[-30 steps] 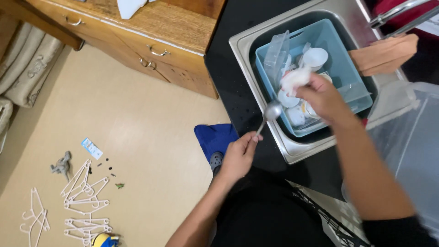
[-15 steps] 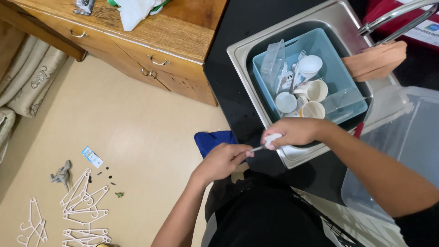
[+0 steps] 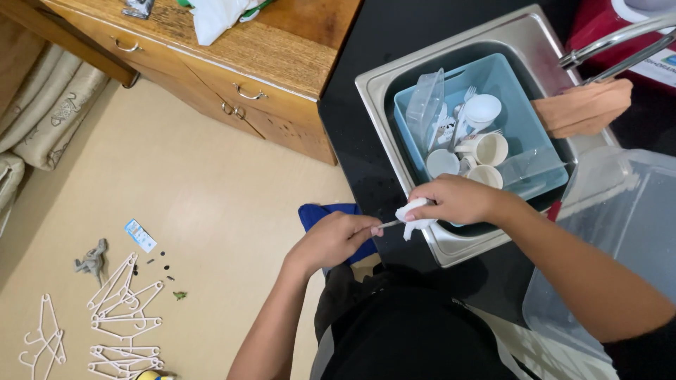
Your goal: Drying washed dishes and utensils with a paper towel and placing them in a drying rack.
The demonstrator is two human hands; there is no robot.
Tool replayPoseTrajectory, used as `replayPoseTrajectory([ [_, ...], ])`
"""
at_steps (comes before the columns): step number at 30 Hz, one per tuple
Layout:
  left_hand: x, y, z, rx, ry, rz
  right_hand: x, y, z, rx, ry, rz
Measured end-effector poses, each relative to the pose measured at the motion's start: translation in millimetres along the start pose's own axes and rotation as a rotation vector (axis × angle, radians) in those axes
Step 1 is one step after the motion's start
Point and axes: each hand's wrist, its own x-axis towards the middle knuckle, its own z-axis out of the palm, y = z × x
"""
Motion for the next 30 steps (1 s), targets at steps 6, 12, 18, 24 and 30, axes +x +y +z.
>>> replayPoseTrajectory([
  [6, 4, -1, -6, -0.079, 0.015, -0.077, 1, 21, 9, 0.403, 0.338, -0.358],
  [12, 5, -8, 0, -0.081, 0.059, -0.071, -4, 27, 21, 0.608, 0.633, -0.218],
  [18, 9, -7, -3, -0.168, -0.018, -0.141, -12, 35, 31, 0.576, 0.808, 0.096],
  [24, 16, -17, 9, -0.21, -0.052, -0.075, -5, 46, 55, 0.689, 0.981, 0.05],
  [30, 30, -11, 14, -0.17, -0.144, -0.112, -10, 44, 55, 0.302, 1.001, 0.196],
])
